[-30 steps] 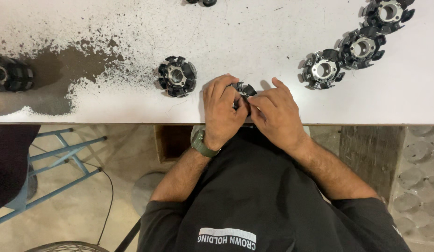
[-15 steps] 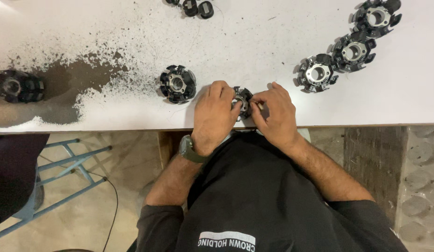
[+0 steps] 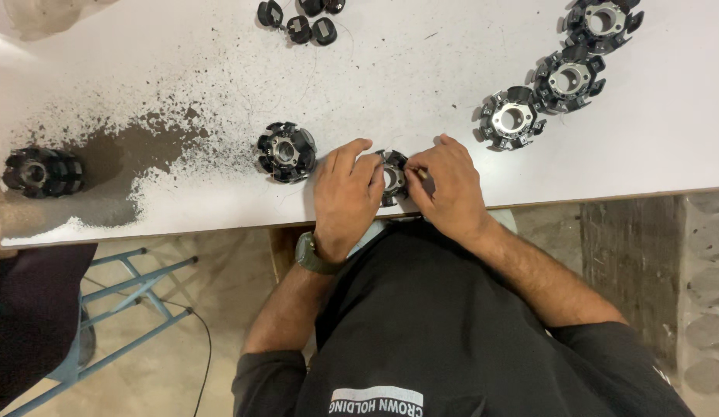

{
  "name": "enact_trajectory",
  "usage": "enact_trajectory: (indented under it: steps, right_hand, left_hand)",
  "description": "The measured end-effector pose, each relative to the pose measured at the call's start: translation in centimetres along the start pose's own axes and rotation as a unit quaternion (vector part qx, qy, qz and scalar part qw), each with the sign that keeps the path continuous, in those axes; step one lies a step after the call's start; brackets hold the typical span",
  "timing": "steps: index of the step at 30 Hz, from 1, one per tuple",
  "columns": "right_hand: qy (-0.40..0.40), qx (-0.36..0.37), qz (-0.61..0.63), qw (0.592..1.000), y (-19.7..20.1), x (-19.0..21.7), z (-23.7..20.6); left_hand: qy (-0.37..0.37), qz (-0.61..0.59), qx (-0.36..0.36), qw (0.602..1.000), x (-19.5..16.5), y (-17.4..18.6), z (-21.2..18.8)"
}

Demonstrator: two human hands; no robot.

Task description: The person sits at a white workbench and assembles black plastic components, pressing small plastic pieces by hand into toothed wheel hubs one at a time and setting the finished hubs aside. They occasionally use a small blade tool to trim or adjust a part before pressing the pieces into place.

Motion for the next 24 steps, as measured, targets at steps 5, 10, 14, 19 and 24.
enact_trajectory:
  steps: [5, 10, 14, 19, 24]
  right_hand:
    - [0.001, 0.008, -0.008, 1.000, 0.0, -0.2, 0.1]
    - [0.003, 0.016, -0.013, 1.000, 0.0, -0.2, 0.3]
    - [-0.004, 0.023, -0.005, 1.000, 0.0, -0.3, 0.3]
    - [-0.005, 0.021, -0.006, 1.000, -0.1, -0.5, 0.4]
    - [0.007, 0.020, -0.008, 1.000, -0.1, -0.8, 0.5]
  left_hand:
    - [-0.040, -0.033, -0.011, 0.999, 0.4, 0.3, 0.3]
    - [-0.065, -0.036, 0.005, 0.997, 0.1, 0.3, 0.4]
    - [-0.064, -0.037, 0.020, 0.997, 0.2, 0.1, 0.7]
    - [-0.070, -0.037, 0.054, 0.995, 0.0, -0.4, 0.9]
    - [0.070, -0.093, 0.080, 0.990, 0.9, -0.8, 0.3]
Point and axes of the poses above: each hand's wrist, its own z-axis towards the middle knuckle, its own y-axis out of the back of the hand, x = y × z, the point moved 6 cm from there along z, towards the middle knuckle, and after that the axes turned 11 degrees about -x, right-handed, at the moved point
